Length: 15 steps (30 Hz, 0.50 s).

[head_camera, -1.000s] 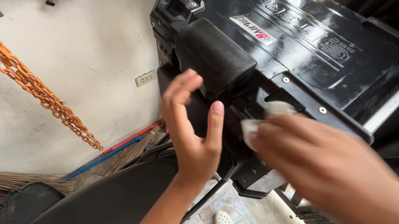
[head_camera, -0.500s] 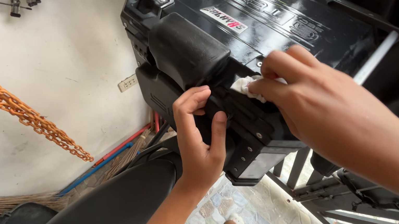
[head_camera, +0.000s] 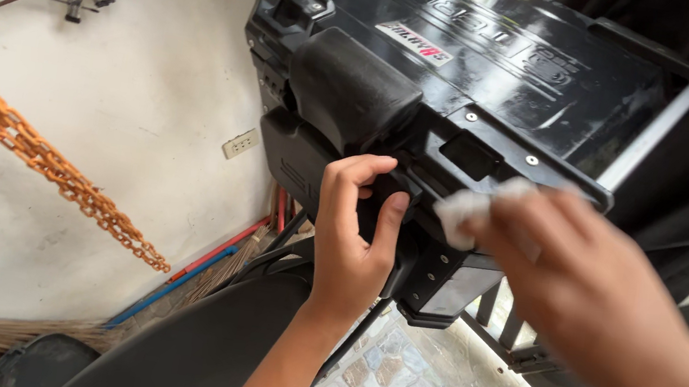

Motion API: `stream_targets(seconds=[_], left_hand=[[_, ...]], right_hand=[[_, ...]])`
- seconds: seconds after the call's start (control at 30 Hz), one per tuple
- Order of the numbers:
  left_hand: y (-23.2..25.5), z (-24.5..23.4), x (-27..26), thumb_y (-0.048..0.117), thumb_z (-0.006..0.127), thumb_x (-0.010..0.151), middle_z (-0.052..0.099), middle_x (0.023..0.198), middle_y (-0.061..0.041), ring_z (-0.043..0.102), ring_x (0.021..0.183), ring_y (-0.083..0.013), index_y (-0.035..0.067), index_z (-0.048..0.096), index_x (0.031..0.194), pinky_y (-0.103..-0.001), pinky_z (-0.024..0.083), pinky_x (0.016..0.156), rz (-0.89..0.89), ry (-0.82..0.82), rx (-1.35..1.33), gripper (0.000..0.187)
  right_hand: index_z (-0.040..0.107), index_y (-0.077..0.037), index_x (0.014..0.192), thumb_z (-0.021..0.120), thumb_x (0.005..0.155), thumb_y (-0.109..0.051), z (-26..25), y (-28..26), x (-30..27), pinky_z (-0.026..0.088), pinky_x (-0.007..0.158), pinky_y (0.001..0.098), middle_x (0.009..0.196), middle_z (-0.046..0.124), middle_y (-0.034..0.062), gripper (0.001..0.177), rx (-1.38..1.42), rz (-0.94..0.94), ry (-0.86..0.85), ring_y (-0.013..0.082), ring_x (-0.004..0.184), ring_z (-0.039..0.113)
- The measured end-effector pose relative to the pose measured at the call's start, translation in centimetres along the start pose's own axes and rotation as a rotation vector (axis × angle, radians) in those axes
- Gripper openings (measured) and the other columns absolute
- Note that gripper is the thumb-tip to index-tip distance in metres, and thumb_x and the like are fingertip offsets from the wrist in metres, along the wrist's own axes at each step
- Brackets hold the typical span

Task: The person unfolds a black jacket, attaches it to a wire hanger with clips, and hangs it on a metal gate. Then the person wipes the top of a black motorcycle storage box with a white cloth.

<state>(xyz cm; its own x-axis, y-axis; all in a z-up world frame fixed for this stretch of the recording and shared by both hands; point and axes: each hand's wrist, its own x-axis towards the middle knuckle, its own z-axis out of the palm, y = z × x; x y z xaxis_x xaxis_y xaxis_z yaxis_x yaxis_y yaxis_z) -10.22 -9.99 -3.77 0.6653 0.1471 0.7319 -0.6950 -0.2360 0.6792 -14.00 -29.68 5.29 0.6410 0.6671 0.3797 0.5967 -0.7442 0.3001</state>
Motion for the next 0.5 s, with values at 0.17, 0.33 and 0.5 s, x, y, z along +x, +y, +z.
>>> stream_targets(seconds=[0.17,0.33,0.5], left_hand=[[0.3,0.4,-0.2,0.013,0.065,0.105,0.059,0.123,-0.008,0.058,0.112,-0.0208,0.005,0.059,0.127,-0.033,0.049,0.098,-0.015,0.026,0.017,0.025],[0.6,0.6,-0.2,0.010,0.066,0.102,0.059,0.119,-0.007,0.059,0.109,-0.0198,0.005,0.059,0.127,-0.033,0.050,0.095,-0.040,0.054,0.044,0.026],[0.6,0.4,-0.2,0.010,0.067,0.102,0.060,0.120,-0.006,0.060,0.112,-0.0195,0.005,0.059,0.127,-0.034,0.050,0.097,-0.056,0.047,0.024,0.028]], right_hand=[[0.064,-0.006,0.140,0.065,0.093,-0.028,1.7,-2.4,-1.3,0.046,0.086,0.0341,0.122,0.053,0.0038,0.052,-0.476,-0.068,0.123,0.0207,0.109,0.050],[0.067,-0.004,0.118,0.063,0.090,-0.033,1.7,-3.9,3.4,0.042,0.086,0.0307,0.124,0.053,0.0043,0.041,-0.681,-0.121,0.066,0.0191,0.110,0.048],[0.069,0.002,0.117,0.067,0.082,-0.021,2.0,-2.4,1.9,0.045,0.083,0.0288,0.121,0.053,0.0078,0.042,-0.640,-0.199,-0.054,0.0202,0.108,0.052]])
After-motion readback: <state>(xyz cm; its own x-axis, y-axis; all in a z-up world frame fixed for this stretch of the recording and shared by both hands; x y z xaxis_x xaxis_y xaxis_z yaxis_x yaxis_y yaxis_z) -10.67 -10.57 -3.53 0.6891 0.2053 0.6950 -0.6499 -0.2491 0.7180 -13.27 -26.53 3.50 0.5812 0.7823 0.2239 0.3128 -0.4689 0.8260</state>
